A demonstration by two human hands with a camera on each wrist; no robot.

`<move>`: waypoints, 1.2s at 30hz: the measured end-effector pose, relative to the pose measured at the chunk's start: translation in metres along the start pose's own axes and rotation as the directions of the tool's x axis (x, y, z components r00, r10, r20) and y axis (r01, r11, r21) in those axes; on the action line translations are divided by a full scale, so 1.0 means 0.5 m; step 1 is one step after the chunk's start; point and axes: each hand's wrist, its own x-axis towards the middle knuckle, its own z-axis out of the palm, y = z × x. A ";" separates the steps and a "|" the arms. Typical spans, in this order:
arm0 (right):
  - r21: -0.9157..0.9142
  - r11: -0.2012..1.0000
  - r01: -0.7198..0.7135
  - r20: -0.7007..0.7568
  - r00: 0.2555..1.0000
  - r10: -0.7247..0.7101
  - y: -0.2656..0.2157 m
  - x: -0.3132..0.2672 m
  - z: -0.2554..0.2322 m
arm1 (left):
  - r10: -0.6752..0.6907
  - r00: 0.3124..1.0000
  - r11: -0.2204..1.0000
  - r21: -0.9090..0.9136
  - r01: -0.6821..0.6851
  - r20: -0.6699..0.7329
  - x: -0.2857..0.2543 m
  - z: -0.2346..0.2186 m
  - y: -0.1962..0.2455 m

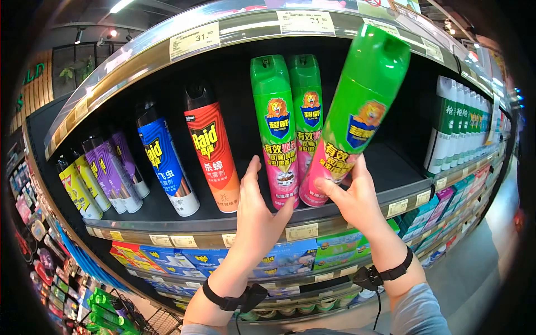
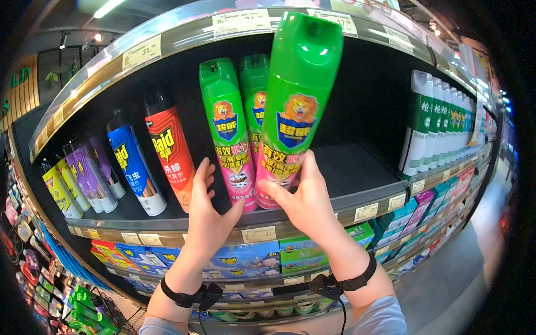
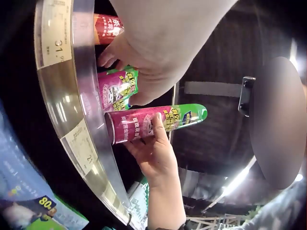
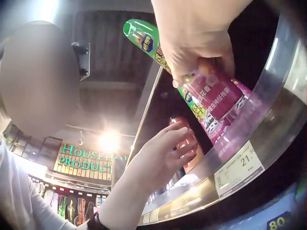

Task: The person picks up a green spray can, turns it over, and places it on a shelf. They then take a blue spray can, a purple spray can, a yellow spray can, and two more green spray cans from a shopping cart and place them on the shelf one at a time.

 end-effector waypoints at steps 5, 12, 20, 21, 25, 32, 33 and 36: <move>-0.134 0.991 0.009 0.003 1.000 -0.008 0.022 0.022 -0.009 | -0.092 0.992 0.989 -0.103 0.101 0.088 0.031 0.043 -0.010; -0.421 0.906 0.039 0.106 0.994 0.006 0.031 0.025 -0.009 | -0.136 0.987 0.990 -0.015 0.138 0.088 0.026 0.056 -0.023; -0.484 0.875 0.012 0.073 0.997 0.027 0.066 0.028 -0.001 | -0.169 0.968 0.967 -0.158 0.199 0.184 0.021 0.051 -0.047; -0.465 0.885 -0.024 0.060 0.997 0.058 0.065 0.025 -0.001 | -0.173 0.968 0.968 -0.151 0.201 0.181 0.020 0.050 -0.046; -0.381 0.921 -0.086 0.107 0.985 0.136 0.069 0.013 -0.022 | -0.133 0.980 0.986 -0.084 0.147 0.145 0.015 0.055 -0.051; -0.367 0.930 -0.022 0.250 0.961 0.121 0.059 0.024 -0.032 | -0.224 0.955 0.969 -0.056 0.239 0.197 0.022 0.041 -0.017; -0.381 0.925 -0.004 0.252 0.962 0.108 0.060 0.024 -0.033 | -0.196 0.964 0.978 -0.032 0.205 0.181 0.022 0.040 -0.016; -0.392 0.919 -0.040 0.242 0.959 0.145 0.058 0.025 -0.028 | -0.176 0.970 0.984 -0.002 0.179 0.169 0.022 0.042 -0.018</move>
